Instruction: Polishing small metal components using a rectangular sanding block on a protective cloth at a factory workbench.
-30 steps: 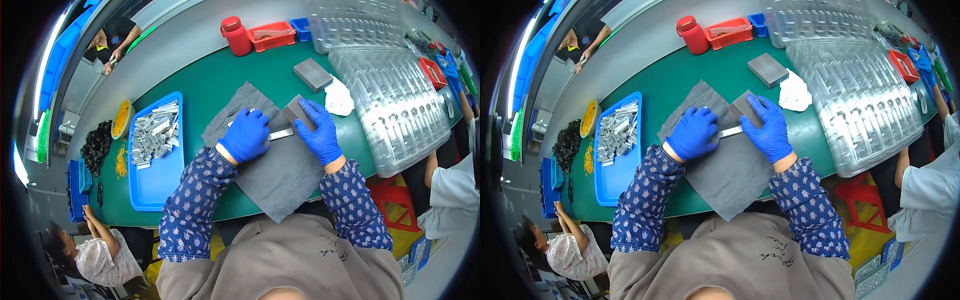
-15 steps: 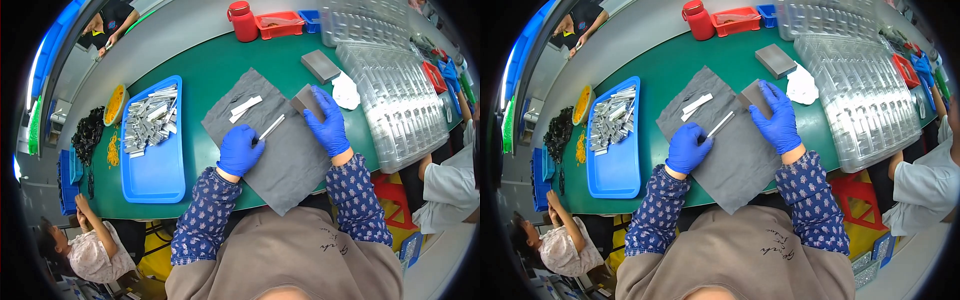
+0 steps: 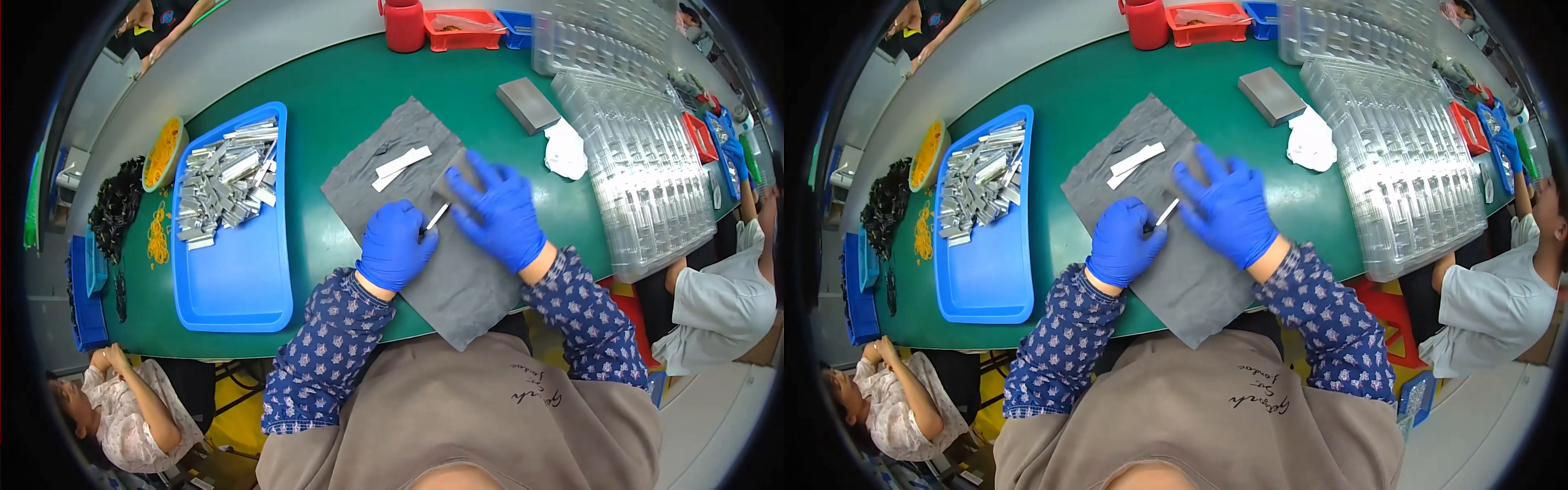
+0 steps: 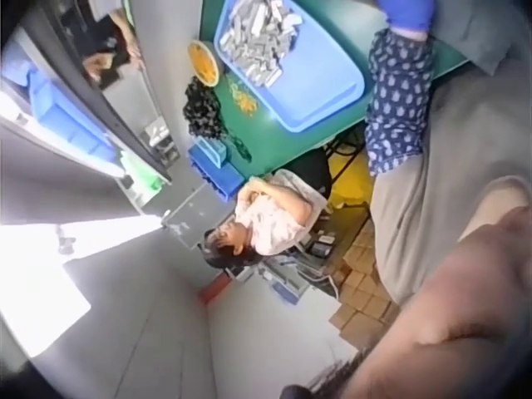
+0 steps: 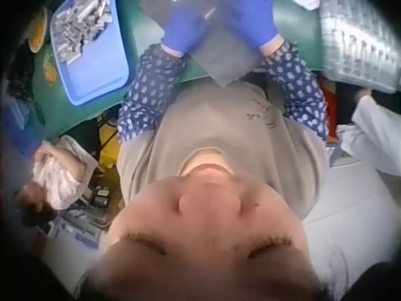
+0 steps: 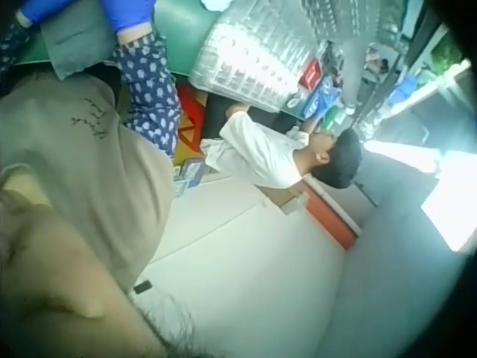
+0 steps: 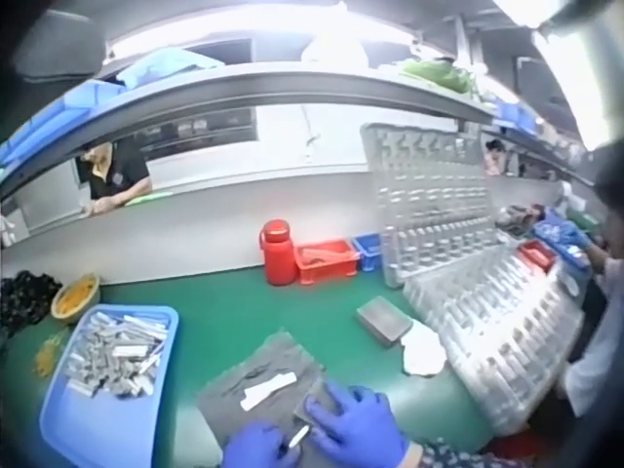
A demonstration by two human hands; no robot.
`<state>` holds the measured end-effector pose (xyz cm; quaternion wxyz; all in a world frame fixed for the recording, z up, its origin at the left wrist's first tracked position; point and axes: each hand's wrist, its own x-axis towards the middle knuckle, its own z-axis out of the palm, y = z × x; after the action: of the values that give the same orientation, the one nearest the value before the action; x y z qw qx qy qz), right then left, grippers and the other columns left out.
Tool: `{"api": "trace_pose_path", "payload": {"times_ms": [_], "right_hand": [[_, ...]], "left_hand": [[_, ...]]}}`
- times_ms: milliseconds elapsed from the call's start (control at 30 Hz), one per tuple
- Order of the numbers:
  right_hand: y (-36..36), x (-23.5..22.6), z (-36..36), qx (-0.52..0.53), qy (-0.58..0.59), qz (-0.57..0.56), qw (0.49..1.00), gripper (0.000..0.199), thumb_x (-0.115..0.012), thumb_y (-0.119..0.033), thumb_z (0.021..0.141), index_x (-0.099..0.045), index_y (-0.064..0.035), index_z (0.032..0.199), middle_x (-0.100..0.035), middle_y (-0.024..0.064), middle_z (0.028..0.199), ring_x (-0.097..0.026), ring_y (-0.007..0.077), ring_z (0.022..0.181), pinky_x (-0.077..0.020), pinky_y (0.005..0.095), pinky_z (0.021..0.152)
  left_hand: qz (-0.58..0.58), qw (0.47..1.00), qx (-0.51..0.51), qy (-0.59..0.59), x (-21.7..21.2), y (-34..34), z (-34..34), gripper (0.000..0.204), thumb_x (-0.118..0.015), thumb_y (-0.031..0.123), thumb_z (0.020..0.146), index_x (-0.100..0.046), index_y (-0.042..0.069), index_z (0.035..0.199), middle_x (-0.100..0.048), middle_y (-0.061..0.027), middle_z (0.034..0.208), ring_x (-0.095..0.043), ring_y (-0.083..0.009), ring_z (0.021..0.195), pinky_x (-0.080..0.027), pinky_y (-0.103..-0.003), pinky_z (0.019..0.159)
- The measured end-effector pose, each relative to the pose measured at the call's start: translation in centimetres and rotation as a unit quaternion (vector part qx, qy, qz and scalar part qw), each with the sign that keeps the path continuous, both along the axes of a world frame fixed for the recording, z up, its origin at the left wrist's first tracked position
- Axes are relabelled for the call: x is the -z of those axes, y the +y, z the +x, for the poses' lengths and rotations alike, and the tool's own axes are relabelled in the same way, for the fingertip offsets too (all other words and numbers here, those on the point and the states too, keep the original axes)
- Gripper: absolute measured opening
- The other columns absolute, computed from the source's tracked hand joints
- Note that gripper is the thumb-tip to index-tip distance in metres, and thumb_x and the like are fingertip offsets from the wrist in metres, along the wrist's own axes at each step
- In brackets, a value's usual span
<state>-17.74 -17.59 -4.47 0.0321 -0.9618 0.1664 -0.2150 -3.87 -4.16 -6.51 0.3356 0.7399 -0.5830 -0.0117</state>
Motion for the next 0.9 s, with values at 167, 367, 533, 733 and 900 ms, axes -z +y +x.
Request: {"api": "trace_pose_path", "payload": {"times_ms": [167,367,533,733,900], "right_hand": [[-0.7,-0.2,0.2,-0.042,0.003,-0.016,0.999,0.053,-0.067,-0.029,0.078,-0.057,-0.0250,0.130,-0.048,0.0154,0.138,-0.055,0.0351,0.097,-0.0453,0.0432,0.081],[1.5,0.5,0.2,-0.016,0.003,-0.045,0.999,0.054,-0.068,-0.031,0.078,-0.057,-0.0254,0.130,-0.047,0.0148,0.140,-0.055,0.0360,0.101,-0.0453,0.0422,0.085],[-3.5,0.4,0.1,0.055,-0.024,0.006,0.998,0.052,-0.069,-0.026,0.079,-0.059,-0.0218,0.129,-0.052,0.0165,0.135,-0.055,0.0380,0.102,-0.0451,0.0435,0.090],[-4.6,0.5,-0.9,0.030,-0.131,0.060,0.989,0.055,-0.070,-0.024,0.078,-0.056,-0.0173,0.132,-0.053,0.0168,0.133,-0.057,0.0348,0.104,-0.0447,0.0414,0.093],[-0.5,-0.4,0.0,-0.050,-0.018,-0.009,0.999,0.056,-0.070,-0.024,0.077,-0.057,-0.0213,0.131,-0.054,0.0153,0.132,-0.056,0.0369,0.102,-0.0461,0.0423,0.089]], "left_hand": [[-0.007,1.000,0.003,-0.012,0.1,0.2,0.0,0.017,-0.070,0.019,0.073,-0.059,0.006,0.070,-0.054,-0.0096,0.071,-0.055,-0.0298,0.070,-0.044,-0.042,0.063],[-0.016,1.000,-0.007,-0.005,0.6,0.2,-0.2,0.016,-0.070,0.019,0.073,-0.060,0.007,0.072,-0.054,-0.0093,0.072,-0.055,-0.0296,0.070,-0.044,-0.042,0.063],[-0.006,1.000,-0.003,-0.016,0.4,0.2,-0.3,0.016,-0.070,0.018,0.074,-0.060,0.006,0.070,-0.054,-0.0101,0.071,-0.054,-0.0300,0.068,-0.044,-0.041,0.062],[0.013,1.000,0.003,-0.006,0.2,0.1,-0.3,0.018,-0.069,0.020,0.074,-0.058,0.006,0.069,-0.053,-0.0114,0.072,-0.054,-0.0310,0.071,-0.043,-0.042,0.063],[0.031,0.999,-0.006,-0.016,-0.1,0.4,-0.1,0.017,-0.068,0.021,0.074,-0.057,0.007,0.070,-0.053,-0.0120,0.075,-0.054,-0.0320,0.074,-0.043,-0.044,0.065]]}}
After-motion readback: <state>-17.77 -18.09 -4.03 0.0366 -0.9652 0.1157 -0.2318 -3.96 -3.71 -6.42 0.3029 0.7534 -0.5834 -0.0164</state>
